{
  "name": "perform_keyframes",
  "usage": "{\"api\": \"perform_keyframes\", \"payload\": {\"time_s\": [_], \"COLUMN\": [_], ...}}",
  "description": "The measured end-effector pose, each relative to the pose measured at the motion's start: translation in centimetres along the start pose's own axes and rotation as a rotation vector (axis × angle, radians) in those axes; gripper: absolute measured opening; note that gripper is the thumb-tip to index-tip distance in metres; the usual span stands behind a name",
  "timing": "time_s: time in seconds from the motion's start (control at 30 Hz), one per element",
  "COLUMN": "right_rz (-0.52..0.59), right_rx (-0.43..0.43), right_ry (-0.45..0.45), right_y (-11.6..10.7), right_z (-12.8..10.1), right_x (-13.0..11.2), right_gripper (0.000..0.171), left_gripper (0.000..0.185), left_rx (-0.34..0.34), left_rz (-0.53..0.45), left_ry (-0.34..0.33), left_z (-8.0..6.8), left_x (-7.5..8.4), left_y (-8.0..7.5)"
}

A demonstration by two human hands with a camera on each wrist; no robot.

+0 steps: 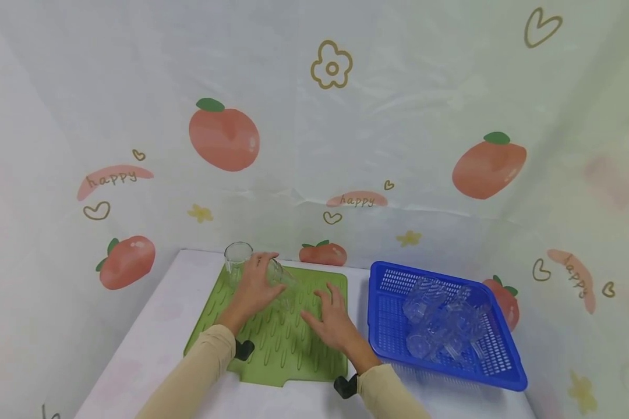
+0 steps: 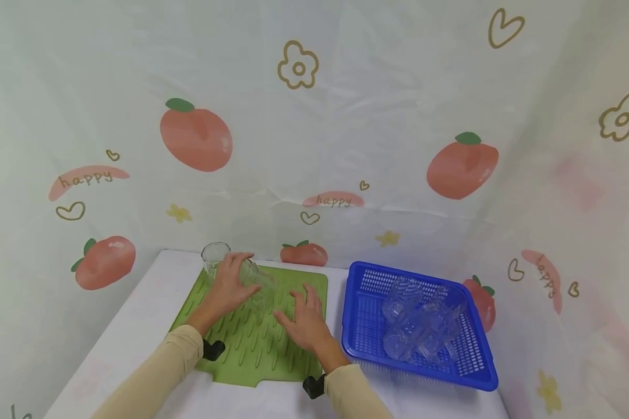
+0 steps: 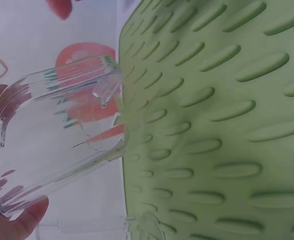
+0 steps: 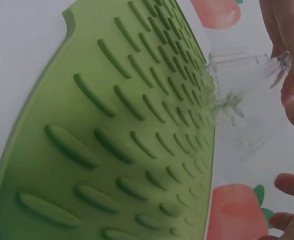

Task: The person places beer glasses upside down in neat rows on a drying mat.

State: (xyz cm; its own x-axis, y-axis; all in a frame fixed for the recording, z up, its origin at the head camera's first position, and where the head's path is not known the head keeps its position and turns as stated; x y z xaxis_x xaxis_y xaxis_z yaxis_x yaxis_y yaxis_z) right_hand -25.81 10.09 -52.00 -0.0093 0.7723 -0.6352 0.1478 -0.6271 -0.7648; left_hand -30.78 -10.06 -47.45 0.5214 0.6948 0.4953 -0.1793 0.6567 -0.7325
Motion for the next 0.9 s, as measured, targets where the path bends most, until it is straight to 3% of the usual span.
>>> {"api": "perform_keyframes", "payload": {"time_s": [0.2, 0.33, 0.67, 0.9], "right_rz": [-0.087, -0.131, -0.136, -0.116], "right_rx": [0.070, 0.093, 0.097, 0.085], "right_ry": [-0.043, -0.060, -0.055, -0.038], "right_y": [-0.6, -1.0, -1.6, -1.9], "right_z": [0.2, 0.3, 0.4, 0.2], "right_x": [-0.4, -0.5, -0.6, -0.1], "right_gripper": [0.075, 0.076, 0.075, 0.074], "left_gripper": [0.071, 0.070, 0.069, 0.066], "left_rx": [0.031, -0.003, -0.050, -0.103], "left_rz": [0.035, 0.087, 0.093, 0.082], "left_ry": [0.033, 0.057, 0.141, 0.133], "left_z": [0.8, 1.8, 3.7, 3.6], "left_x": [-0.1, -0.1, 0.1, -0.3], "left_y": [0.1, 0.7, 1.5, 2.6]}}
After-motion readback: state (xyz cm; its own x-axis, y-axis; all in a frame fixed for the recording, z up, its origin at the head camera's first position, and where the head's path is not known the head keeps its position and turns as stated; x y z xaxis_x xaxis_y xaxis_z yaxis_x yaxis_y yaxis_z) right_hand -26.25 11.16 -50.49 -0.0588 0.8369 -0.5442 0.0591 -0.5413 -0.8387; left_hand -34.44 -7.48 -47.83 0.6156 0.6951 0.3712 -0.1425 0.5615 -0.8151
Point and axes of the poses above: each hand's wrist, its own z-axis towards the middle knuckle, its own y-axis out of the palm, x = y × z, the point moved 7 cm from there along z, towards the middle knuckle, and after that the axes turned 12 degrees about y, right-handed, at the moved point
